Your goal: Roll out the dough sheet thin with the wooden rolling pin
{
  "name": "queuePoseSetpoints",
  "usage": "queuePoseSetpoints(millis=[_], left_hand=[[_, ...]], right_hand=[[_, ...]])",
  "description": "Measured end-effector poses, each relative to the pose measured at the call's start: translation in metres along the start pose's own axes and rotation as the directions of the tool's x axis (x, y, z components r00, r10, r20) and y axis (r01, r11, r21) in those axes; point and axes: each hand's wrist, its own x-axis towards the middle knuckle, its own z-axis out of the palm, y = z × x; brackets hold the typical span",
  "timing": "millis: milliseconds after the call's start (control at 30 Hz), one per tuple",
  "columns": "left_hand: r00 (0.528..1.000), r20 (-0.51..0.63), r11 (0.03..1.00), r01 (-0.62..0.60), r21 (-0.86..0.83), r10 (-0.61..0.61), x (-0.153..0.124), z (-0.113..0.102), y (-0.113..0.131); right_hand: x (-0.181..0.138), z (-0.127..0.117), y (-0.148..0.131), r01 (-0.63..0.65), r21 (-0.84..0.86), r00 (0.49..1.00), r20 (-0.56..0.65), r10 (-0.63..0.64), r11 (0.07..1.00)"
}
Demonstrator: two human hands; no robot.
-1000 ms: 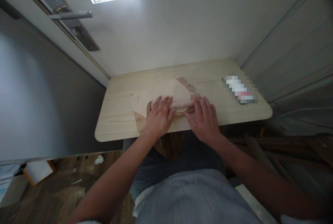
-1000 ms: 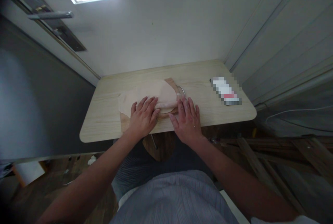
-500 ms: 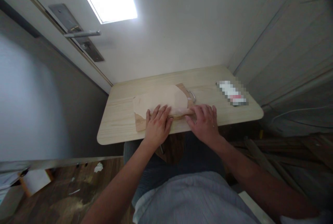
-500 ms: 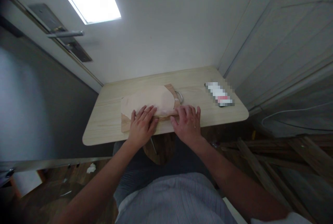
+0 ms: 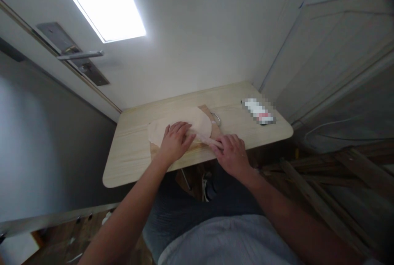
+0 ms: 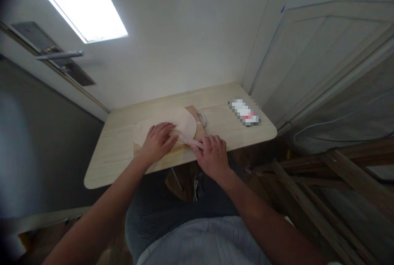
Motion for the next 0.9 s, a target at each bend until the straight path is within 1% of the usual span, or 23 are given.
queuePoseSetpoints(millis=[133,233,333,467,700,900], left_hand=[[0.998,0.011,0.996,-0.057,0.063,0.056,0.018,0.008,-0.003],[0.995,0.046,0.990,-0.089,0.108,0.084,0.029,0.014,-0.005],[0.992,0.073,0.984,-0.110,0.141,0.101,0.039,0.018,-0.007],[0.990,0.084,0.978,-0.123,0.166,0.110,0.054,0.020,-0.004],[0.990,0.090,0.981,-0.119,0.152,0.106,0.087,0.026,0.006],[0.981,0.137,0.979,-0.153,0.137,0.135,0.115,0.033,0.004]], right_hand=[[0.004,-0.003,-0.010,-0.056,-0.051,0.998,0.011,0.057,0.997],[0.010,-0.004,-0.020,-0.094,-0.053,0.996,0.001,0.094,0.994],[0.015,0.000,-0.022,-0.072,-0.047,0.997,-0.022,0.071,0.996],[0.022,0.009,-0.011,-0.044,-0.077,0.998,-0.045,0.041,0.996],[0.046,0.017,0.016,-0.045,-0.116,0.999,-0.028,0.042,0.992],[0.069,0.019,0.032,-0.079,-0.125,0.997,-0.002,0.079,0.989]])
